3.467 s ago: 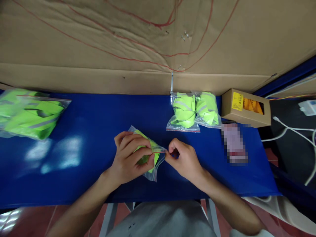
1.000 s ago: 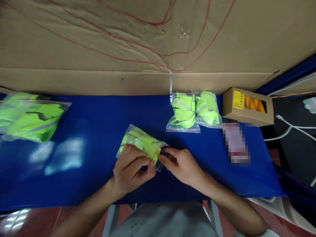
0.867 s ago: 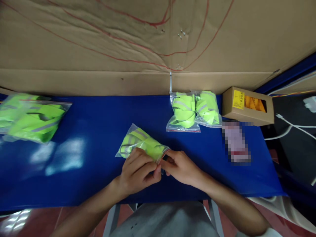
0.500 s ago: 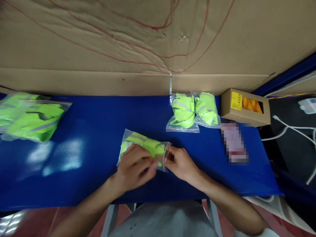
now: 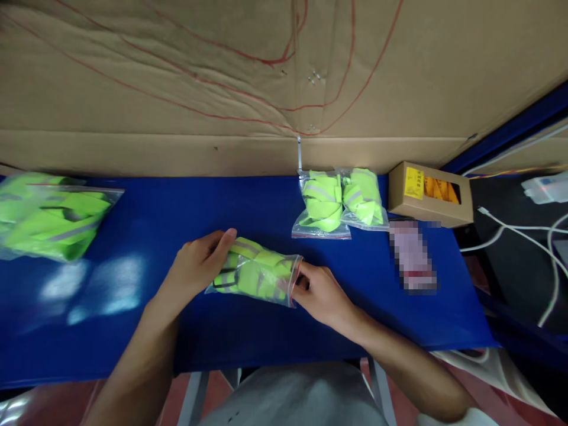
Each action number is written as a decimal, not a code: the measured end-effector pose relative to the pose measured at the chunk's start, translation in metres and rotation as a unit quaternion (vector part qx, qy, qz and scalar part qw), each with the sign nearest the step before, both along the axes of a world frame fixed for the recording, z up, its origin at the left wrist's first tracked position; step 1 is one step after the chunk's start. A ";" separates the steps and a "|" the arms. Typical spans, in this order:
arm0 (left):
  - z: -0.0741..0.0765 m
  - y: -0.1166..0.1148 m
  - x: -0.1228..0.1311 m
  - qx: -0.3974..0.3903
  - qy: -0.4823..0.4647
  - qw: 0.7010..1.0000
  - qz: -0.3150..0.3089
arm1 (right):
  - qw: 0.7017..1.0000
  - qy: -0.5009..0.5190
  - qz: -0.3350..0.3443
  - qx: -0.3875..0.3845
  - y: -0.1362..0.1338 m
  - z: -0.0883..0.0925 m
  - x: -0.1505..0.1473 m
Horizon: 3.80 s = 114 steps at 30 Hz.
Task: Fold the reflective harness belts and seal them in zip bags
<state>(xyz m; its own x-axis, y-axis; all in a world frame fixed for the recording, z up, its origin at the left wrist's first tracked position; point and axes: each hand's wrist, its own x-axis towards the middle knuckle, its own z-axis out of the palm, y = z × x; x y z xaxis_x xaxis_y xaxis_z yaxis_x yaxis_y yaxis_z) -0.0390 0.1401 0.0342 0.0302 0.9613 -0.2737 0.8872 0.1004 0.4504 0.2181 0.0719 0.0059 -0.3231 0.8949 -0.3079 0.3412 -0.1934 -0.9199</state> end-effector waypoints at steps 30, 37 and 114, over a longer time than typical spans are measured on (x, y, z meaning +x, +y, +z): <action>-0.010 -0.023 0.026 0.074 -0.372 0.925 -0.011 | 0.991 0.081 -0.059 0.084 0.011 0.009 0.015; -0.013 -0.026 0.029 0.068 -0.413 0.908 -0.004 | 0.987 0.103 -0.098 0.069 0.013 0.006 0.017; -0.011 -0.013 0.026 0.117 -0.455 0.882 0.028 | 0.955 0.054 -0.259 0.134 0.020 0.002 0.022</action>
<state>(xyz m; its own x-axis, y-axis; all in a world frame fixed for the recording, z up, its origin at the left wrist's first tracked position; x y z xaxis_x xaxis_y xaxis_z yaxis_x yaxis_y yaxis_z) -0.0132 0.1267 0.0228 0.0858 0.9952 0.0463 0.1433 -0.0584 0.9880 0.2401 0.0924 0.0082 0.1679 0.9852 -0.0344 0.1644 -0.0624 -0.9844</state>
